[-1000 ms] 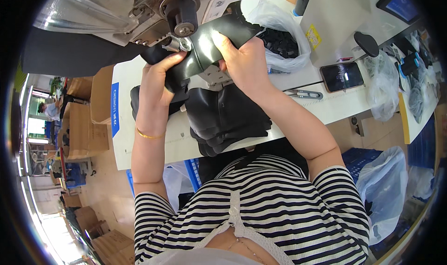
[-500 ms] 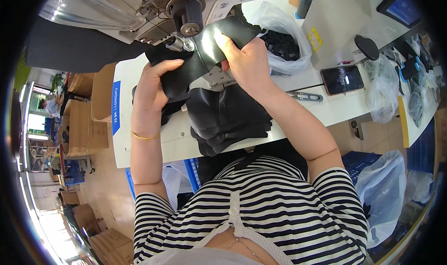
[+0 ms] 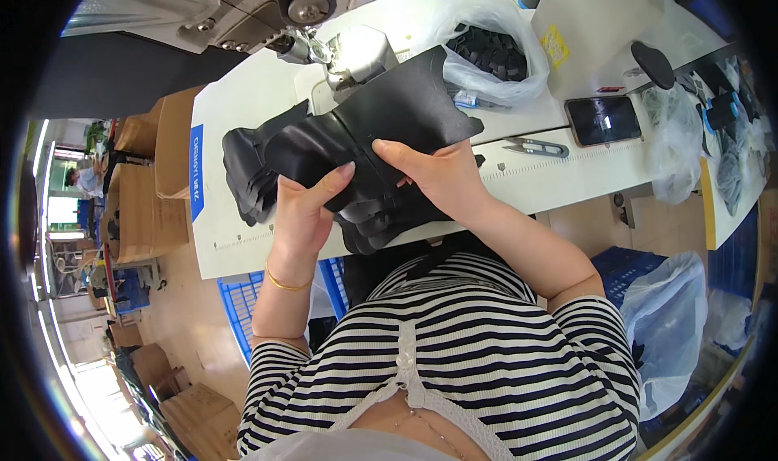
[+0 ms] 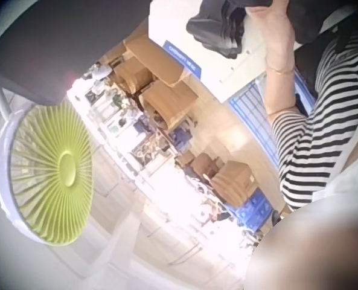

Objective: Aligning and sewing pieces of black synthetic leather or components for shoe uppers using an industrial sewing machine.

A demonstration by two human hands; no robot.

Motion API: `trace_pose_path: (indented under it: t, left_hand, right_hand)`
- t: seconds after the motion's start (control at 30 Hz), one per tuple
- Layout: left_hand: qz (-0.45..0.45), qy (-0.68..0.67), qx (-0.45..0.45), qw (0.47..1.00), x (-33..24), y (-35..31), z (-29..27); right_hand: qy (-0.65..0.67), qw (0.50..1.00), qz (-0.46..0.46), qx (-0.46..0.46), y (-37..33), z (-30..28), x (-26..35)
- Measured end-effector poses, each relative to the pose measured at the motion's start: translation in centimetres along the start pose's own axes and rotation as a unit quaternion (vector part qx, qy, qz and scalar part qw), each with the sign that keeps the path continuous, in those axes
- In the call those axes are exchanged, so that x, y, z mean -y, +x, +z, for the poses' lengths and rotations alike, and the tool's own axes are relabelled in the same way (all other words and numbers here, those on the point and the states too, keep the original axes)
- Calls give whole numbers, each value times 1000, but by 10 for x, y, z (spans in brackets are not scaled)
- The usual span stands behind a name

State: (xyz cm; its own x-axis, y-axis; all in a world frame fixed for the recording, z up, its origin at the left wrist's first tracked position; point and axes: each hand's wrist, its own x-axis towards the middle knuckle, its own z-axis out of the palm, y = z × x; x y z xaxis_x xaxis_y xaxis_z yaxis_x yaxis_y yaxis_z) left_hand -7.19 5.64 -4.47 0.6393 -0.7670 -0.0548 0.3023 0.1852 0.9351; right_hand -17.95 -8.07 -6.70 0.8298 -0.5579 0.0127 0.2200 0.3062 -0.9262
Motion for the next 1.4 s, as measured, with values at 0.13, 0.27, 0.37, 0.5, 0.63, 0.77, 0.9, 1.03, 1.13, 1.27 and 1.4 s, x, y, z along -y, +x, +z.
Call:
trace_pose_path:
  t: [0.13,0.27,0.37,0.5,0.63,0.77,0.9,1.03,1.13,1.27,1.4]
  left_hand:
    - [-52,-147,-44,987,5,-4,8]
    - [-47,-152,-58,986,9,-4,13]
    - [-21,-127,-53,990,12,-3,14]
    - [2,-104,-49,993,12,-3,12]
    - [-23,-105,-41,993,9,-2,7]
    - [-39,-113,-44,992,8,-2,6]
    - [-21,-96,-45,994,9,-3,5]
    - [-2,-82,-51,995,9,-4,8]
    - [-11,-123,-85,989,5,-5,10]
    - [-47,-132,-94,986,-4,-4,10]
    - [-19,-55,-56,997,-3,-4,10]
  right_hand:
    - [53,997,-54,-7,-6,6,-9]
    - [30,998,-53,6,-9,3,-13]
    - [20,997,-74,6,-11,2,-15]
    - [25,997,-68,4,-13,3,-16]
    - [23,996,-84,7,-14,2,-18]
    - [0,997,-72,12,-15,2,-19]
    - [-4,995,-103,12,-14,7,-17]
    - [36,997,-62,-7,-17,11,-14]
    - [43,998,-36,-3,-19,12,-10]
    - [36,997,-61,-4,-19,11,-12]
    - [34,997,-64,1,-19,11,-11]
